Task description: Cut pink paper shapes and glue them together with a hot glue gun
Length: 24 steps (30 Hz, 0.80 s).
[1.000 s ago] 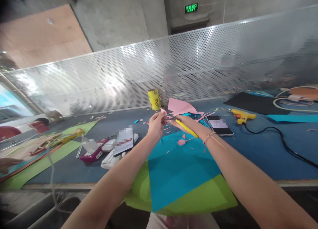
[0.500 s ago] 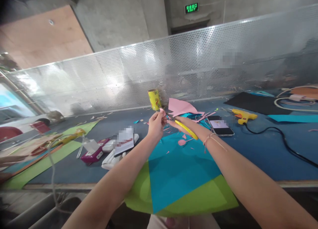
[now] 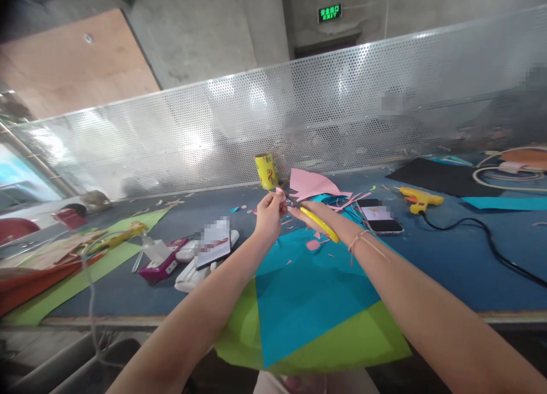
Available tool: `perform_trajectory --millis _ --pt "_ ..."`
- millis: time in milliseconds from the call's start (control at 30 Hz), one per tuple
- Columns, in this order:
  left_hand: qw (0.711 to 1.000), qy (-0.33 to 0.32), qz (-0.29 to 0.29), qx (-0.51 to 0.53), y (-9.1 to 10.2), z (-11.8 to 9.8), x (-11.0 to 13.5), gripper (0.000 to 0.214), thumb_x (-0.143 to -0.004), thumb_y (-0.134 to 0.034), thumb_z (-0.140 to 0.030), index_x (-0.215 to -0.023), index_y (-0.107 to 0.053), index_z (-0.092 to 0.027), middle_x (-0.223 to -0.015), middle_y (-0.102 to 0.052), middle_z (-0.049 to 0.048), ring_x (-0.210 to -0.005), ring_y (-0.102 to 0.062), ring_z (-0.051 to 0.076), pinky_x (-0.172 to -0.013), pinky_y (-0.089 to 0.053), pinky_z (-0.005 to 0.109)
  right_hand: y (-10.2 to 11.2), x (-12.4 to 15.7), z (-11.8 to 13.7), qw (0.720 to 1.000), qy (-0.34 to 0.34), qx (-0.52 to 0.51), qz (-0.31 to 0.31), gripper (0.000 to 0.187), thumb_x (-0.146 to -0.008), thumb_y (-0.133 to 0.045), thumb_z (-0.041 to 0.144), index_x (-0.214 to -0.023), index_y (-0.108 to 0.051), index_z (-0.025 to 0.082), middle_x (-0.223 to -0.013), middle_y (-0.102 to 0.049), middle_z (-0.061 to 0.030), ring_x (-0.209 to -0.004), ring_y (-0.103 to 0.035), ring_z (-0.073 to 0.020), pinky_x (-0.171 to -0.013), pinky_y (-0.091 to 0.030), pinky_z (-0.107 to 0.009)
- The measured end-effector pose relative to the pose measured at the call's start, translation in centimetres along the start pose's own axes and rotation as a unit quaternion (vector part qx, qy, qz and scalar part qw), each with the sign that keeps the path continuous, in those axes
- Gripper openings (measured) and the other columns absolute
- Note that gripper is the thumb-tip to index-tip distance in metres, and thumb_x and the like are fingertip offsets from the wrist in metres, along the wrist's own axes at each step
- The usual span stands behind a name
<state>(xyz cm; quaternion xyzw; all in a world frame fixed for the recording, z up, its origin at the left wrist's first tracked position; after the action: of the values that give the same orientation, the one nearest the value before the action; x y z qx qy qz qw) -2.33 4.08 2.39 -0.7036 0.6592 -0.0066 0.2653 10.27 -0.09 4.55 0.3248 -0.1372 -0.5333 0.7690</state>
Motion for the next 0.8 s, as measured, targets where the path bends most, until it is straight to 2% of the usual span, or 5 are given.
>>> perform_trajectory --millis 333,800 --pt "1.0 0.005 0.008 -0.009 0.02 0.15 -0.02 0.026 -0.068 -0.061 -0.037 -0.058 -0.049 -0.016 -0.048 -0.042 -0.0057 -0.043 -0.038 0.004 -0.046 -0.03 0.018 0.12 -0.15 0.33 0.999 0.001 0.03 -0.037 0.037 -0.078 -0.048 0.054 -0.068 -0.047 0.019 -0.047 -0.042 0.0048 -0.031 -0.04 -0.0077 -0.031 -0.031 -0.021" --pt "1.0 -0.005 0.016 -0.011 -0.09 -0.02 0.16 0.024 -0.07 -0.059 -0.032 -0.057 -0.047 -0.015 -0.047 -0.041 -0.0057 -0.043 -0.039 0.004 -0.045 -0.03 0.018 -0.02 -0.23 -0.08 1.0 0.008 0.022 -0.015 0.038 -0.079 -0.045 0.056 -0.068 -0.042 0.019 -0.048 -0.04 0.0058 -0.032 -0.034 -0.006 -0.032 -0.032 -0.021"
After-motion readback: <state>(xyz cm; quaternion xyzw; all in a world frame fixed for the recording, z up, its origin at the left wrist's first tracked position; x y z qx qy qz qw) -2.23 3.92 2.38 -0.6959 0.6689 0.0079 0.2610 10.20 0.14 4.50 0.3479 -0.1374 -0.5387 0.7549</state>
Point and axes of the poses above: each hand's wrist, its own x-axis away from the middle knuckle, its own y-axis out of the back of the hand, z = x × y, the point moved 3 cm from there along -x, towards the middle knuckle
